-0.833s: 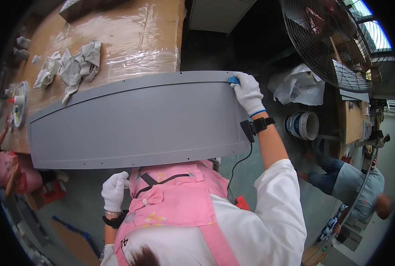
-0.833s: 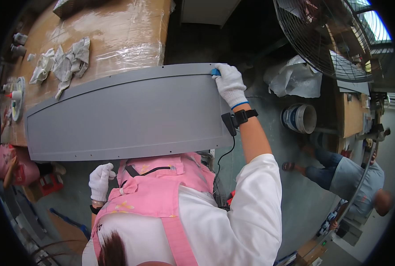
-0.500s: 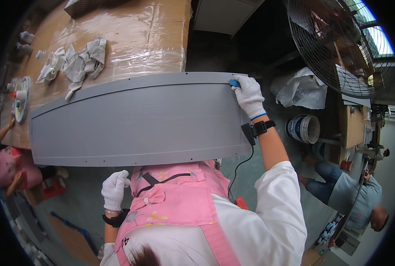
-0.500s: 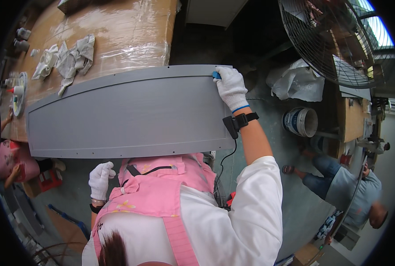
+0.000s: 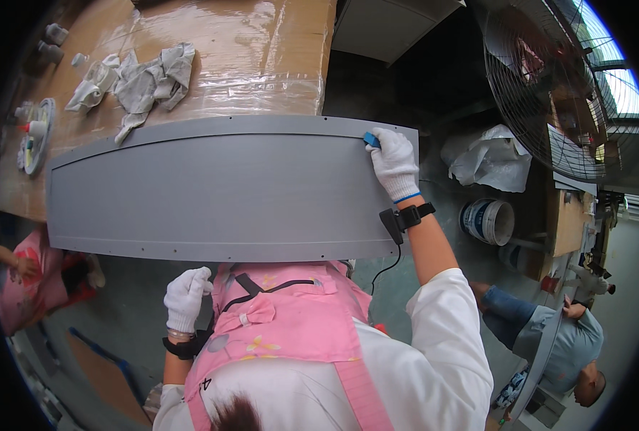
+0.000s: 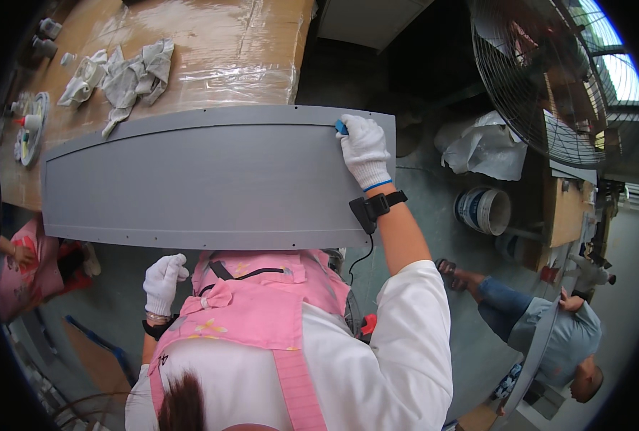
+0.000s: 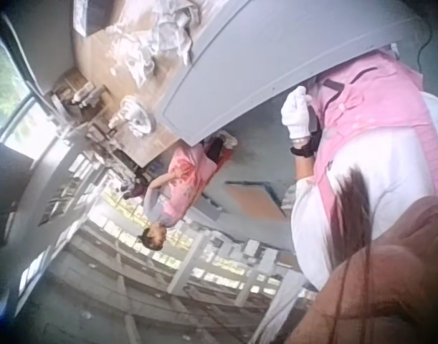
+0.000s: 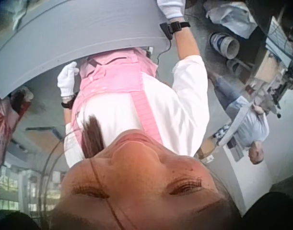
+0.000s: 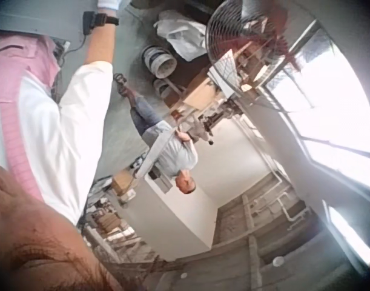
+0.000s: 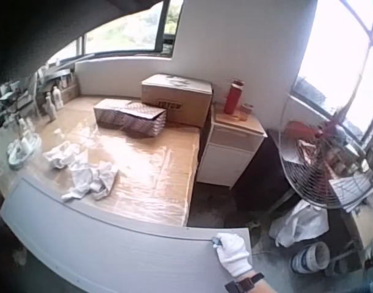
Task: The recorder uses a sanding block and a cloth to finish and clean the surface of a grey furniture panel.
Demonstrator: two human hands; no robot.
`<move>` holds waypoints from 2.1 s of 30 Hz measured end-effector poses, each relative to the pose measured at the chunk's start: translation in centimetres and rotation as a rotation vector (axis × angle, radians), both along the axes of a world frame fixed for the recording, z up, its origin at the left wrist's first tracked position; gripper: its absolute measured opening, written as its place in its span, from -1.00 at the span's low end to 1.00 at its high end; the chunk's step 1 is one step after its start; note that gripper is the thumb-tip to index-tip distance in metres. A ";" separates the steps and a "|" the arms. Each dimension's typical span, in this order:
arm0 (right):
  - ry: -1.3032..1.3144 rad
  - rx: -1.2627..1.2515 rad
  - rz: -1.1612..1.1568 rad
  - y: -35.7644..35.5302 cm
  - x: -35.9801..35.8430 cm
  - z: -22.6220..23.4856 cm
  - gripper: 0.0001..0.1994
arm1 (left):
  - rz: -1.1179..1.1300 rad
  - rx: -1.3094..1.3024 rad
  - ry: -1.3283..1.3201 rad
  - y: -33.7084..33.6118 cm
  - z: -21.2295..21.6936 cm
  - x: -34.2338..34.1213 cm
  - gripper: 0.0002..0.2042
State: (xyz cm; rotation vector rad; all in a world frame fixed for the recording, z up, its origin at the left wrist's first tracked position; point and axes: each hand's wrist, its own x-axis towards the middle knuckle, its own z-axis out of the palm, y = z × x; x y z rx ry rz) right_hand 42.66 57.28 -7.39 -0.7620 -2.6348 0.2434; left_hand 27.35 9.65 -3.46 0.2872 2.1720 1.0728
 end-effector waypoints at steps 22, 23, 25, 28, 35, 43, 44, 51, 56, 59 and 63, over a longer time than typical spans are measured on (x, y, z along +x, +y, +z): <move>0.103 -0.064 0.089 -10.6 -12.7 -0.3 -0.79 | -0.065 0.014 -0.012 -7.8 -1.6 -8.9 -0.72; 0.113 -0.047 0.101 -11.1 -13.2 -0.4 -0.80 | -0.076 0.004 0.006 -8.3 -1.6 -9.5 -0.72; 0.046 -0.061 0.059 -10.7 -12.4 0.4 -0.81 | -0.091 -0.016 0.043 -9.7 -1.7 -10.5 -0.72; 0.017 -0.028 -0.055 -10.8 -11.8 0.3 -0.81 | -0.055 -0.009 0.010 -12.1 -2.4 -11.6 -0.71; 0.078 -0.069 0.088 -16.0 -18.8 -0.9 -0.82 | -0.023 0.008 -0.025 -13.3 -1.9 -12.6 -0.71; 0.053 0.047 0.080 -14.5 -17.1 -0.6 -0.82 | 0.112 0.039 -0.054 -15.4 -2.9 -10.4 -0.72; -0.019 0.037 0.076 -14.5 -17.6 -0.9 -0.82 | 0.118 0.040 -0.045 -15.5 -2.8 -10.1 -0.72; 0.080 -0.027 0.210 -18.2 -23.3 -1.6 -0.81 | 0.164 0.022 0.017 -15.4 -1.6 -8.4 -0.71; 0.084 0.056 0.139 -17.4 -21.6 -1.3 -0.81 | 0.221 -0.008 0.008 -17.8 -2.4 -9.6 -0.71; 0.062 0.008 0.135 -19.2 -23.1 -1.0 -0.81 | 0.205 0.018 0.012 -18.6 -2.7 -12.2 -0.70; 0.202 -0.047 0.229 -23.7 -28.9 -1.2 -0.79 | 0.115 0.050 0.029 -20.0 -2.8 -17.5 -0.70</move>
